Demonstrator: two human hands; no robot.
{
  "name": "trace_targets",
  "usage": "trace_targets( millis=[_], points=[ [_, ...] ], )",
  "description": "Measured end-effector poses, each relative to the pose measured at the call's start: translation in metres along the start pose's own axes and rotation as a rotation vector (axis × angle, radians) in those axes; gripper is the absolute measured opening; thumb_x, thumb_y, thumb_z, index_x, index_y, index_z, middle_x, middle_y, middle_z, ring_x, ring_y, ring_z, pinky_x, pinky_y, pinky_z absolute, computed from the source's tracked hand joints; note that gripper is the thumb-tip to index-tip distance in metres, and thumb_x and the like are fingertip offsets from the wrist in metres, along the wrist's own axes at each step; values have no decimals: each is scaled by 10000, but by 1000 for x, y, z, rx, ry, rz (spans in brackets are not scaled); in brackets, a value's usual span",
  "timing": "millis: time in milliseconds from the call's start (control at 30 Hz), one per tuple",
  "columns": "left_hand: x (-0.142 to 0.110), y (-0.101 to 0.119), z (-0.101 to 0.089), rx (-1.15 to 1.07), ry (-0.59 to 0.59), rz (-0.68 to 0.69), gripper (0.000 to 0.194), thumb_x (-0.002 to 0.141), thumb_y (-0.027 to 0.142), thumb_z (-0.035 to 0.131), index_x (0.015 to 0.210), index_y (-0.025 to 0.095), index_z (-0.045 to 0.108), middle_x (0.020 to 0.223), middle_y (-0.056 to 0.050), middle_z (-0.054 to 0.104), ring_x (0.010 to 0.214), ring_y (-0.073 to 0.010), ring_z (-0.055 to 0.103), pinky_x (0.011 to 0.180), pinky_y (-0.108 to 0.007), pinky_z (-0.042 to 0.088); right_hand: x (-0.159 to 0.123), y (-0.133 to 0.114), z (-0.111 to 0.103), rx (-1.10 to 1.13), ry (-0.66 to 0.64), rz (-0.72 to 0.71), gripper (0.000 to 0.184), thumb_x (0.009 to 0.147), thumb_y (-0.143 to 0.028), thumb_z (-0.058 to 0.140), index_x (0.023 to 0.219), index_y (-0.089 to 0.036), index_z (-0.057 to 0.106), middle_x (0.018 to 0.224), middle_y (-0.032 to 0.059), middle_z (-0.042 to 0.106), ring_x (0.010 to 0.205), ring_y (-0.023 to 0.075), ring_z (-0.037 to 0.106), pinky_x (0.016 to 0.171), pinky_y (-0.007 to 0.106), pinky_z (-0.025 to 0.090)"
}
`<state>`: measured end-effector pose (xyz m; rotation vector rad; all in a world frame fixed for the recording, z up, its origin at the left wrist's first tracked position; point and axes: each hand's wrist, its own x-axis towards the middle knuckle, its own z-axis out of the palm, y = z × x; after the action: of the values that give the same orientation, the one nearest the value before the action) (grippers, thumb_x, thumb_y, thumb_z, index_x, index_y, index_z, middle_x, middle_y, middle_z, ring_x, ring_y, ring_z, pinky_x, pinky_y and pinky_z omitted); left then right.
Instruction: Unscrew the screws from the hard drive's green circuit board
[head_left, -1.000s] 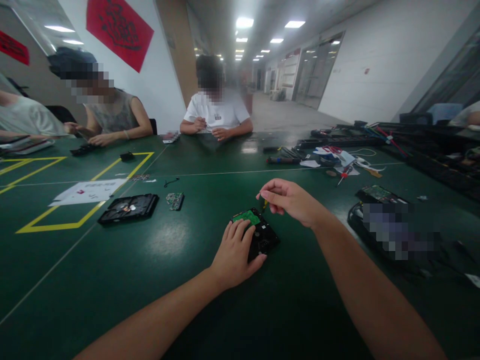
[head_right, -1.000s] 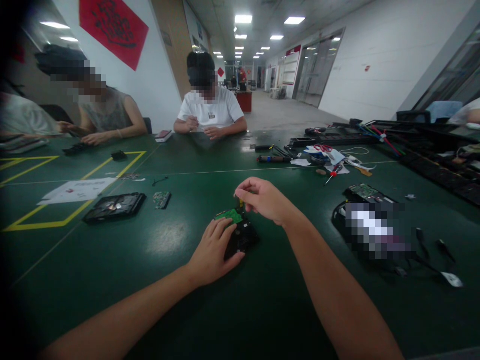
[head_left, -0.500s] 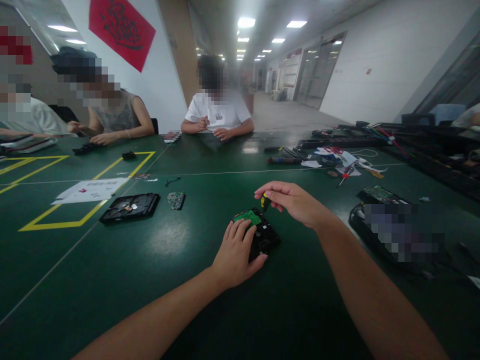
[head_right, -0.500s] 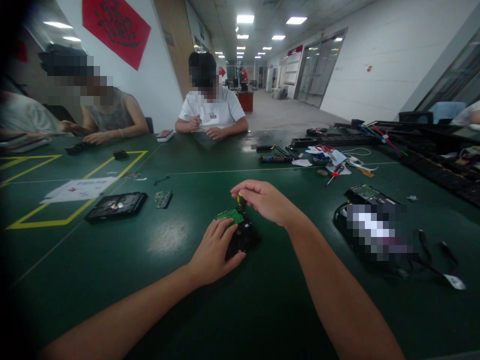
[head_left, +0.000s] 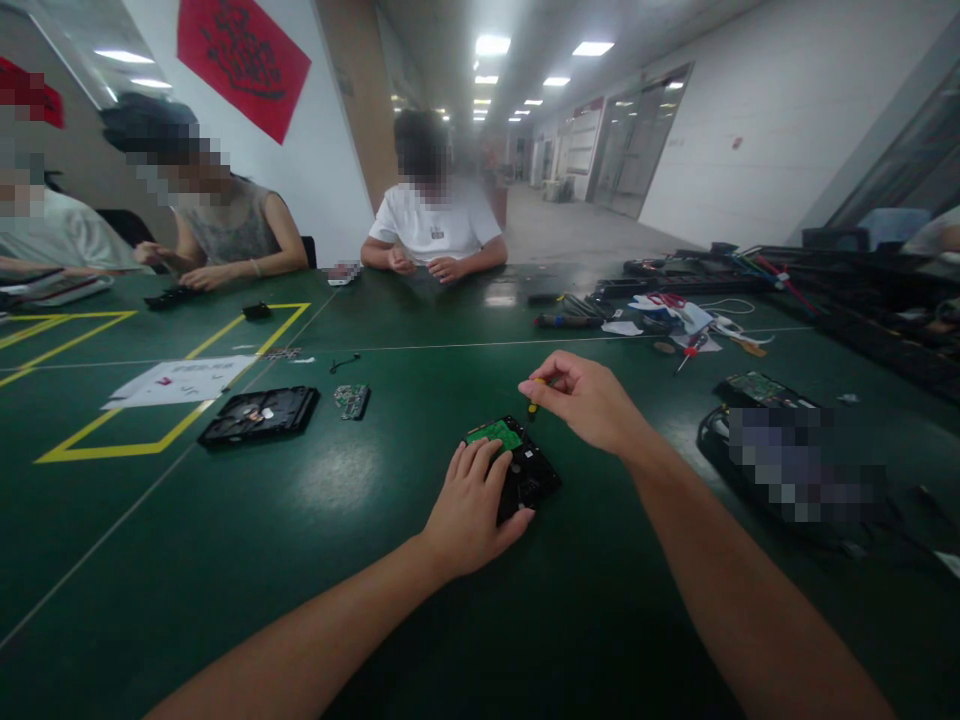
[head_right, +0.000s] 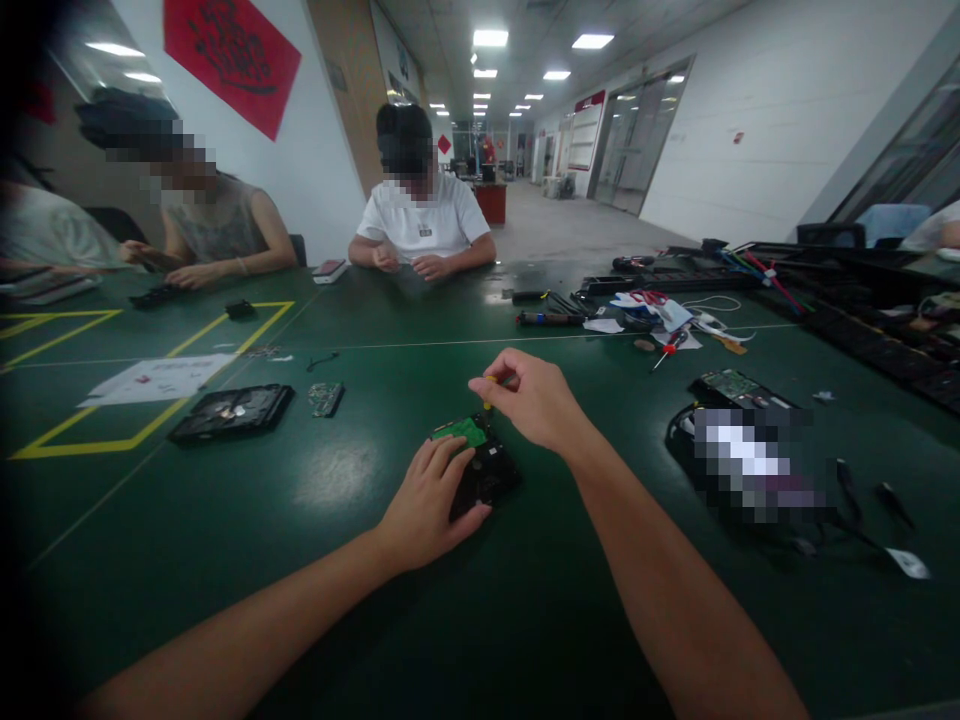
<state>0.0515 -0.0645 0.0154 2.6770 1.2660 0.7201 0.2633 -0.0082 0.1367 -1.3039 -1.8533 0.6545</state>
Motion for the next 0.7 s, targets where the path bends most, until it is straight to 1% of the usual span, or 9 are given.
trace_targets(
  millis=[100,167,200,300,367,433,533,633,700],
  points=[
    [0,1,-1,4,0,-4,695,896,525,667,1467,185,466,1476,-175,496,1413,-404,426,1229,-666,283,-1,-2,-1,-17,-8,-25,287,897,-502,721,946,-220,714,924,50,733,712,167,637,639,305,472],
    [0,1,-1,3,-2,-2,690,896,522,669,1465,186,468,1476,-173,497,1411,-403,428,1230,-662,286,-1,-2,-1,0,-23,-43,238,934,-440,682,1040,-234,737,1049,65,730,707,156,645,647,310,488],
    [0,1,-1,2,-3,0,691,895,523,670,1464,187,468,1476,-173,498,1409,-402,429,1230,-662,287,-1,-2,-1,12,-31,-38,232,954,-408,655,1095,-241,735,1060,66,728,691,151,645,649,313,494],
    [0,0,0,-1,4,5,691,895,524,673,1468,199,465,1477,-170,501,1404,-403,435,1225,-668,292,0,1,1,55,-49,18,256,993,-335,578,1196,-233,696,891,48,715,656,160,642,653,321,507],
    [0,-1,1,-5,11,8,689,894,521,674,1469,206,464,1477,-166,502,1402,-403,438,1221,-673,295,0,3,3,81,-51,35,245,1000,-333,562,1185,-228,684,833,39,692,682,171,646,662,320,511],
    [0,-1,1,-8,11,9,692,892,515,680,1470,200,467,1477,-167,502,1403,-403,436,1221,-673,295,0,2,4,75,-50,3,226,999,-381,578,1120,-233,698,918,51,689,711,165,636,666,313,506],
    [0,-1,2,-5,8,7,710,881,512,696,1470,181,475,1482,-178,497,1409,-405,428,1225,-663,296,-1,-1,4,32,-70,-78,286,1013,-465,559,1024,-233,725,1041,64,655,733,146,607,661,299,488],
    [0,-1,3,1,9,7,712,879,508,698,1467,174,475,1483,-180,493,1408,-404,428,1226,-659,298,-2,-5,4,12,-84,-117,338,1040,-472,503,995,-227,732,1034,58,640,717,130,582,654,288,472],
    [-1,-1,4,4,12,11,705,885,504,691,1470,180,468,1480,-175,496,1407,-402,428,1225,-664,297,-1,-5,5,27,-70,-109,317,1032,-471,522,993,-224,717,1014,51,651,695,123,571,636,280,465]
  ],
)
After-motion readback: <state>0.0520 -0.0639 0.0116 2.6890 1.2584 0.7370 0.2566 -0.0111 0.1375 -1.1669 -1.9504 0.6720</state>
